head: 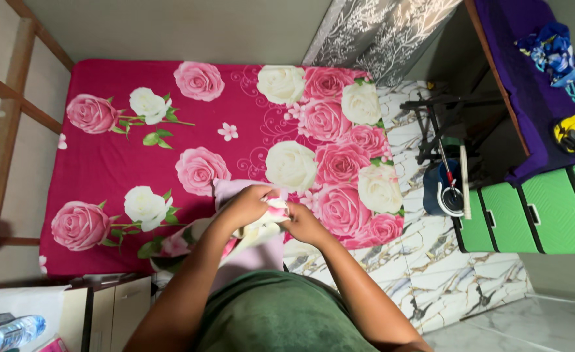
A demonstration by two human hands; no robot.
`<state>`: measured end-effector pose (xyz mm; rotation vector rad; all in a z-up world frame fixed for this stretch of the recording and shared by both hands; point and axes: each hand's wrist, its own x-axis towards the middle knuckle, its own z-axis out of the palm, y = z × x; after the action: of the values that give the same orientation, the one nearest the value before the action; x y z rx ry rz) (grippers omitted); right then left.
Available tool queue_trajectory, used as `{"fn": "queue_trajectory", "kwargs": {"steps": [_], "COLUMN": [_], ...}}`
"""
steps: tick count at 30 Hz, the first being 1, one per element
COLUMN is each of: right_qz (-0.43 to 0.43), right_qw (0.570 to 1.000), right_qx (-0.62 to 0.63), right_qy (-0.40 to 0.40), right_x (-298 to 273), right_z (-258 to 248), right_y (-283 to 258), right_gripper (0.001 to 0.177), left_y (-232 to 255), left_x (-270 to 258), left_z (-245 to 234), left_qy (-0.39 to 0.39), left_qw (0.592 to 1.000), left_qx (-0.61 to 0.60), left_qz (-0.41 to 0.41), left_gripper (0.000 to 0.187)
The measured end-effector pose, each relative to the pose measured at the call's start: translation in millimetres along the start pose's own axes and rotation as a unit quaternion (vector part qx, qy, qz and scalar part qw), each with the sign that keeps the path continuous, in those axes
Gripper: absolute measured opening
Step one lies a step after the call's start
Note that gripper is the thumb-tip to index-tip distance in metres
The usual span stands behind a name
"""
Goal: The person picks up a pink pillow and a blue floral cloth. They proceed to wrap the cloth around the pillow, adjusting and tucking the fabric to cover the pillow completely. The person then moves the wrapped pillow to a nearby purple surface.
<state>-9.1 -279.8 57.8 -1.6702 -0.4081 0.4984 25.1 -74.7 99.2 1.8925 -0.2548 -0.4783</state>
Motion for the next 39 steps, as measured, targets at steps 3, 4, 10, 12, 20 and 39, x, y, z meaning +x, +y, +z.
{"fn": "queue_trajectory", "kwargs": {"steps": [3,4,10,12,20,39], "right_qz": [0.072,0.104,0.113,0.107,0.058,0.013], "right_qw": [0.996,0.993,0.991,0.992,0.996,0.974], "right_qx": [0.050,0.045,0.051,0.069,0.067,-0.224], "right_qy": [-0.036,-0.046,-0.044,0.010,0.011,0.016], "right_x": [-7,-11,-15,-12,-10,-84], "right_z": [-16,-26,-43,-38,-24,49], "right_y": [13,12,-12,-25,-36,-25], "right_gripper": [0.025,0.021,0.028,0.027,0.024,0.046], "left_y": [-30,-41,-47,-32,-30,-56], "left_x": [-20,-23,-51,-54,-42,-26], "left_z": [-18,-23,-54,-48,16,37], "left_qy": [0.019,0.017,-0.081,-0.081,0.017,-0.246], "left_qw": [0.996,0.997,0.994,0.994,0.980,0.856], "left_qx": [0.074,0.047,0.067,0.079,0.042,-0.453], "left_qz": [0.037,0.058,-0.035,0.006,0.194,-0.035], "left_gripper": [0.023,0.030,0.030,0.036,0.037,0.044]}}
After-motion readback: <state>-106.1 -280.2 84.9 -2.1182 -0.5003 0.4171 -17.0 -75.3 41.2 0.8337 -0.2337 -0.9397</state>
